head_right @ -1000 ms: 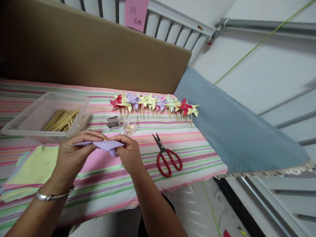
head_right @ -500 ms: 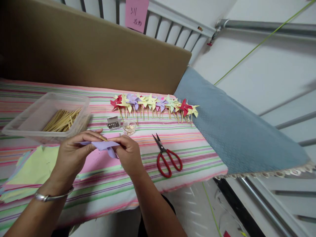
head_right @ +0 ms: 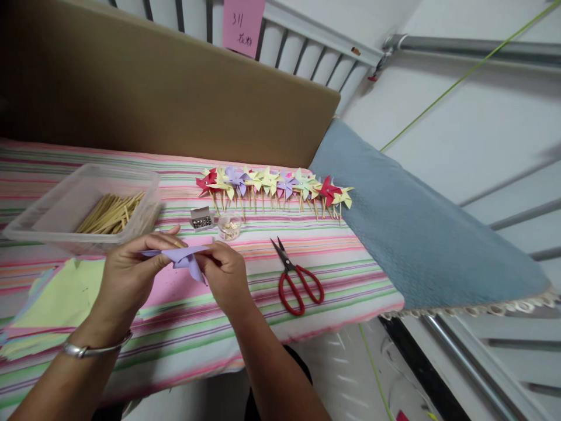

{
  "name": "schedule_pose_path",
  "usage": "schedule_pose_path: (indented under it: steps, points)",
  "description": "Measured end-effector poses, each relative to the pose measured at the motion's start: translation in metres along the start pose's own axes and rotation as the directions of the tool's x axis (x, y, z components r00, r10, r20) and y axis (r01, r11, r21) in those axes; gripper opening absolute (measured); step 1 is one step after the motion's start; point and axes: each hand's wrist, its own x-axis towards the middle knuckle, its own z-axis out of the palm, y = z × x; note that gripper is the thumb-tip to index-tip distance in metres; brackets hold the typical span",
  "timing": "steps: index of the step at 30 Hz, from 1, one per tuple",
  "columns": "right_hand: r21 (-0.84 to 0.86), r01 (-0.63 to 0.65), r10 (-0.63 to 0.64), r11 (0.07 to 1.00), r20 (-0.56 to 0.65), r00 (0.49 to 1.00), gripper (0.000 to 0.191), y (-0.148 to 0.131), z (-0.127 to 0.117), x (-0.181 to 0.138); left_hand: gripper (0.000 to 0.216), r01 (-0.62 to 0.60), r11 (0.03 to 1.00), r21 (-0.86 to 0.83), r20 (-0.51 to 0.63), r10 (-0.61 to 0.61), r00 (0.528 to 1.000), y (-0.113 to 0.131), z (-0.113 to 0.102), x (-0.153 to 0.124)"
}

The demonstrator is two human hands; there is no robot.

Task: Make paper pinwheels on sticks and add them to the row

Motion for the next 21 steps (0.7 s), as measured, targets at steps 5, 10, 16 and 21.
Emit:
schedule_pose_path:
  steps: [5,10,16,21]
  points:
    - [0.000,-0.016,0.016,1.000,-0.015,1.000,0.011,0.0025,0.0014,-0.0006,0.010,-0.008,1.000,0.010,-0.011,0.008,1.000,0.0005,0.0008,-0.0001]
    - [0.004,-0.024,0.024,1.000,-0.018,1.000,0.013,0.0044,0.0018,-0.0003,0.010,-0.006,1.000,0.009,-0.022,0.007,1.000,0.0001,0.0012,-0.0006]
    - [-0.039,-0.010,0.009,0.999,-0.019,1.000,0.012,0.0053,0.0008,-0.0003,0.010,-0.007,1.000,0.001,-0.029,0.007,1.000,-0.0019,0.0009,-0.0001]
    - [-0.078,-0.006,0.004,0.997,-0.019,1.000,0.013,0.0087,-0.0005,-0.0006,0.010,0.002,1.000,-0.030,-0.043,-0.003,0.999,-0.0013,0.0022,-0.0008]
